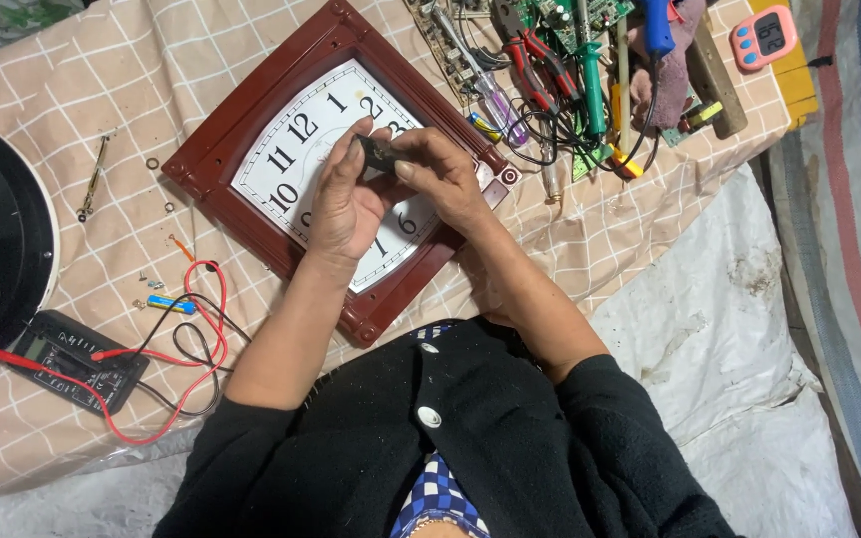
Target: The person holds a small black electronic component, likely a clock movement, and manipulates it with their hands. They then use a screwdriver to adjust a screw on the component while working over a disassembled wall clock face.
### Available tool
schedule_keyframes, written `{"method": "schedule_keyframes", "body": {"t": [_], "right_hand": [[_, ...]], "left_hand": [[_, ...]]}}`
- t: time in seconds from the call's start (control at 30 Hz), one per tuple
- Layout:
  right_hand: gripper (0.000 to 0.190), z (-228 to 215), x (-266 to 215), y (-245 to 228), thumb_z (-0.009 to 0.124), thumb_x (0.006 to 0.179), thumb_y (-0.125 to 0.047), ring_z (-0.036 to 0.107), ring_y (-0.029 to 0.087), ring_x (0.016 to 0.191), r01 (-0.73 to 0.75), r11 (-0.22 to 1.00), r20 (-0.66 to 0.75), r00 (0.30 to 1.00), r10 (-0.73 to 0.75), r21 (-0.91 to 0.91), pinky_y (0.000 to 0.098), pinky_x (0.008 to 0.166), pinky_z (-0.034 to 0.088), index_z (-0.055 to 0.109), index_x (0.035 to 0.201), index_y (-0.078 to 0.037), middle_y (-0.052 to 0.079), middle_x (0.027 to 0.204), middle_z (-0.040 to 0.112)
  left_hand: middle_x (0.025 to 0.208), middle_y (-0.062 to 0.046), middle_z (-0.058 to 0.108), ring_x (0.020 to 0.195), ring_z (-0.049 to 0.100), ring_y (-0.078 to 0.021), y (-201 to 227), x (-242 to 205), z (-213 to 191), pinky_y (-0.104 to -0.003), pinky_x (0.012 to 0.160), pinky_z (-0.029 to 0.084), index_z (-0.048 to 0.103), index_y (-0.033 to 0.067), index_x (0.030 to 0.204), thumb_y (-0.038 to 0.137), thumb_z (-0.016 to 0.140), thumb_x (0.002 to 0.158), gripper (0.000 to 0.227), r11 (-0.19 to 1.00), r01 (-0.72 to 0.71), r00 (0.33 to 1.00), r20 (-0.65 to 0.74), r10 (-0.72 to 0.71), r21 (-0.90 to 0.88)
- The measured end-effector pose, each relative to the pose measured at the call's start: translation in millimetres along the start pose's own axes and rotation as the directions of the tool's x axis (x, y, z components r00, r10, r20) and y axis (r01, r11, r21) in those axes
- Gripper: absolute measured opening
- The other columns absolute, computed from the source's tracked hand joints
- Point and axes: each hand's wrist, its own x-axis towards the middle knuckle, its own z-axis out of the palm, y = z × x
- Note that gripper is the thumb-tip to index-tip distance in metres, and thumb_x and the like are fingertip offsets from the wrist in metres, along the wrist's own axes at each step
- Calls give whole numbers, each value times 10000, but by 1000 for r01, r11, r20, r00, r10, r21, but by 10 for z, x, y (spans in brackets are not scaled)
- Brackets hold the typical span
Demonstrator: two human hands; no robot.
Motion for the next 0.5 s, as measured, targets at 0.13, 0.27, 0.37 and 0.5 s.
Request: {"method": "schedule_keyframes", "body": {"t": [0.13,0.27,0.37,0.5], "right_hand": [[344,17,5,-23,745,966,-191,653,166,843,24,999,18,1000,-23,-39,321,712,585,672,1212,39,134,933,657],[313,59,14,-75,724,975,-182,647,150,812,13,1000,5,1000,-13,-10,292,689,573,676,1190,40,130,897,656],[310,44,15,-74,731,968,-193,673,169,821,-15,1000,-4,1000,15,6,312,705,592,684,1172,36,139,892,672],[303,-10,12,-18,741,949,-179,715,205,828,-49,997,-22,998,50,55,330,710,619,689,1140,49,157,872,683]], "left_hand": [[1303,-99,624,1206,615,-425,2,-44,23,-674,1009,575,569,136,1398,333,733,992,480,999,4,1000,-8,-4,35],[1278,-108,631,1158,617,-429,-55,-6,-64,-678,982,579,588,127,1376,339,740,985,469,999,-6,1000,-23,7,48],[1261,-127,645,1129,633,-437,-73,22,-91,-681,976,578,612,113,1350,335,753,974,458,999,-4,999,-48,6,43],[1245,-146,663,1103,657,-444,-65,8,-68,-700,967,571,620,100,1332,328,750,973,444,999,17,998,-54,-14,50]]}}
